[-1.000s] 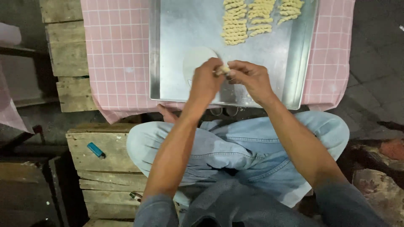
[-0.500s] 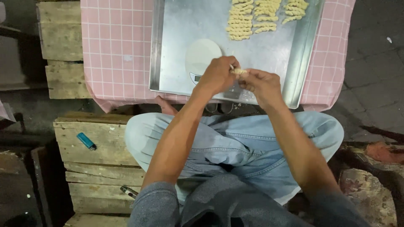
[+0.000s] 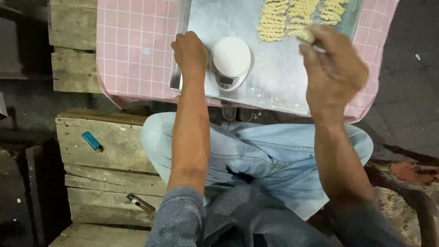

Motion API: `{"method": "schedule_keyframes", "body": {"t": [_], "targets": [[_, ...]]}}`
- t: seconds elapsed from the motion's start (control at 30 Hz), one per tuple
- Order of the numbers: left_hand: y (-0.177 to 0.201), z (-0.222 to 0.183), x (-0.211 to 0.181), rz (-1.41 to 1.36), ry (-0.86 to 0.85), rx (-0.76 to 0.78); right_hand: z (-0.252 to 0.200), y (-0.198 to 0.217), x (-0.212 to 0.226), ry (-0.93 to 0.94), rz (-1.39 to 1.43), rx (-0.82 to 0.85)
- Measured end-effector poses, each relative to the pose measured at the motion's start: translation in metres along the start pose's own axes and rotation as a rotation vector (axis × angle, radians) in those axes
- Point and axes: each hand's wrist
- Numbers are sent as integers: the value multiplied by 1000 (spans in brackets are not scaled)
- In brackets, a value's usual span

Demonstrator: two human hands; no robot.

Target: Shaping small pieces of dough into twisted pastries by rolling and folding them on a metal tray.

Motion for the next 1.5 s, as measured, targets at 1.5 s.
{"method": "schedule_keyframes", "body": {"t": [1.5], "targets": [[5,-86,-121,-1221,140,733,-84,-35,-150,-1073,823,-29]]}}
Point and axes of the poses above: each hand's wrist, its own z-axis towards the middle knuckle, its own y-axis out of the back of the hand, x = y × z, and after that the axes turned 4 degrees about -y, right-handed
